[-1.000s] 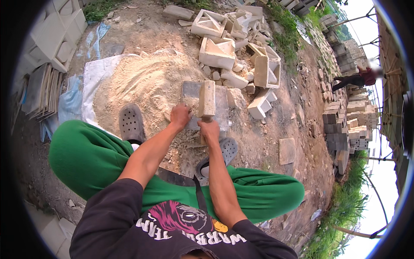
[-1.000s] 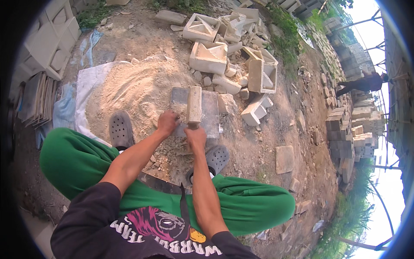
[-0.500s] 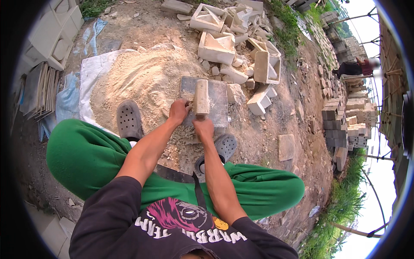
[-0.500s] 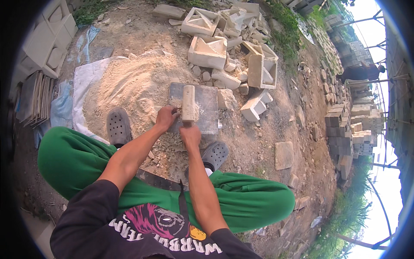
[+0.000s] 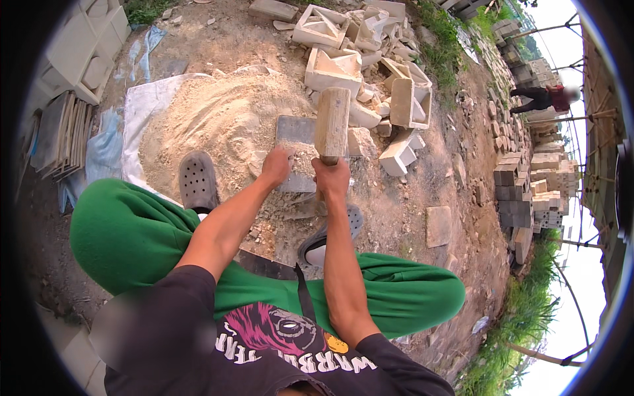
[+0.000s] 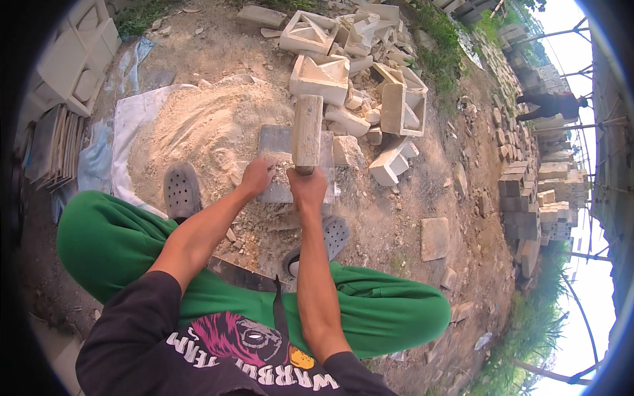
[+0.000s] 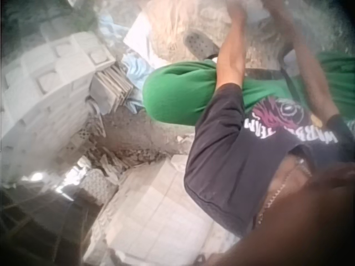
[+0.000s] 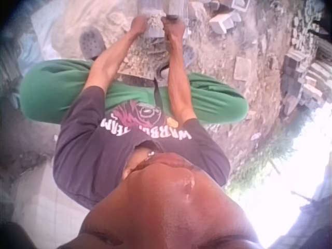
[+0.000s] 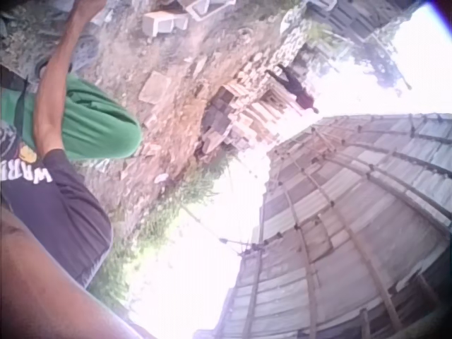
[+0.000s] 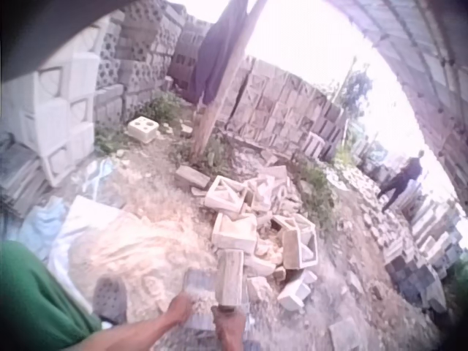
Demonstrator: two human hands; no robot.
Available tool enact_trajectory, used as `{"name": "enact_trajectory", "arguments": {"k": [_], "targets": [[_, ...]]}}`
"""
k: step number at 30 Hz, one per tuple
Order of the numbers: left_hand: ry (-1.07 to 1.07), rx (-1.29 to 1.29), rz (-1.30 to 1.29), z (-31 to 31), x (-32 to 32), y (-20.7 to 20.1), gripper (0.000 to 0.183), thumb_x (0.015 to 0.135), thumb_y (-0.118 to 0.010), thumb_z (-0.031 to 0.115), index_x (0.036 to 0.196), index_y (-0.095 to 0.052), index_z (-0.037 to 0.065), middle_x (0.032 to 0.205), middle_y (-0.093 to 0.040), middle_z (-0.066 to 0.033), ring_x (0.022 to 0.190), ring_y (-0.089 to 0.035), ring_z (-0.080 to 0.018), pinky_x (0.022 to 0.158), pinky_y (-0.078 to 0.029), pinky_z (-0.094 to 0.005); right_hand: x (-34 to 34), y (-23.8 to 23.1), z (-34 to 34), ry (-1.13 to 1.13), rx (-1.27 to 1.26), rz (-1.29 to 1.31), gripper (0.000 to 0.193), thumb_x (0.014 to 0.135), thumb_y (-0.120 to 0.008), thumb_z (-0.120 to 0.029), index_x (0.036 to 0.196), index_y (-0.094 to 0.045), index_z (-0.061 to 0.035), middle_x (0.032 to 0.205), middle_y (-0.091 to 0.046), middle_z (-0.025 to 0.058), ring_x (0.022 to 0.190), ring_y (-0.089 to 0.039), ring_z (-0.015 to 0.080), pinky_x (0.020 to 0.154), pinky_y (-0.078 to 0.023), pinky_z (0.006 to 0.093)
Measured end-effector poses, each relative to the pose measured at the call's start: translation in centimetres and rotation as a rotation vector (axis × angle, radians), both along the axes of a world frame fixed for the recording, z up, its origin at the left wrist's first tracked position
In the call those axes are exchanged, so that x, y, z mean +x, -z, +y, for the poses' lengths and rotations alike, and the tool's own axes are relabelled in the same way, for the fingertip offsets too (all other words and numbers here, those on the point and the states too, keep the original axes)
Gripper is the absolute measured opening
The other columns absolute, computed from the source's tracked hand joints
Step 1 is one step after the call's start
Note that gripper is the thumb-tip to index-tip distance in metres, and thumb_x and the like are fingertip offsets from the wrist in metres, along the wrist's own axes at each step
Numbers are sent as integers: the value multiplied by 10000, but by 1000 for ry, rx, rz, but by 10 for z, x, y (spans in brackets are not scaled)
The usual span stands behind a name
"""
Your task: The person sits on the ground and uses a large concrete block to grind and crush smaller fragments of stone or concrete into a fine powder on a flat surface.
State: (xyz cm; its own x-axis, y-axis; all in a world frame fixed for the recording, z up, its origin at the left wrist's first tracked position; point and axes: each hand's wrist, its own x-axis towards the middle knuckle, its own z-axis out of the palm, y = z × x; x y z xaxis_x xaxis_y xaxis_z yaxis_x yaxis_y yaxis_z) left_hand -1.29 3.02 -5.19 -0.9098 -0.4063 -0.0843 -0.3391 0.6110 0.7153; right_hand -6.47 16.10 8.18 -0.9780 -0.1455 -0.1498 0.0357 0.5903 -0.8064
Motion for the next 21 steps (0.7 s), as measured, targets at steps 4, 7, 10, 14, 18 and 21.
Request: {"name": "enact_trajectory", "arguments": {"k": [4, 7, 10, 14, 18, 21], "targets": [[-45, 41, 59, 0, 1, -1, 297, 828, -670, 85, 1124, -697, 72, 1062, -652, -206, 1002, -631, -393, 876, -510, -455, 1, 18, -1, -93, -56, 201, 358, 731, -754, -277, 883, -679, 39, 757, -694, 227, 787, -709, 384, 684, -538, 425], [-4, 101, 74, -4, 2, -3, 280, 825, -667, 80, 1102, -708, 69, 1013, -659, -211, 969, -641, -391, 850, -517, -453, 31, 70, 8, -25, 95, 151, 348, 720, -747, -296, 846, -705, 25, 789, -689, 259, 855, -696, 417, 729, -539, 445], [-52, 191, 60, -5, 0, -5, 254, 819, -668, 72, 1068, -719, 66, 986, -664, -212, 937, -645, -395, 824, -518, -453, 36, 92, 15, -96, 239, -170, 379, 710, -732, -272, 917, -716, 45, 755, -716, 172, 719, -719, 298, 674, -547, 421], [-25, 89, 83, -10, 1, 4, 235, 816, -665, 63, 1044, -722, 63, 993, -661, -214, 914, -643, -404, 796, -518, -452, 20, 80, 16, -128, 219, -358, 384, 709, -729, -264, 933, -715, 48, 754, -715, 174, 714, -718, 308, 674, -552, 409], [-28, 46, 61, -13, 2, 16, 187, 816, -696, 131, 987, -730, 65, 951, -656, -214, 908, -636, -405, 787, -514, -462, 5, 58, 9, -54, 162, -44, 325, 735, -729, -253, 857, -704, 47, 701, -695, 132, 577, -681, 224, 562, -532, 357], [-37, 55, 96, -9, 3, 12, 184, 815, -710, 163, 971, -733, 68, 929, -650, -209, 907, -631, -404, 794, -512, -466, 3, 50, 9, 31, 29, 82, 280, 753, -736, -247, 796, -693, 26, 670, -681, 102, 518, -642, 170, 526, -512, 325]]}}
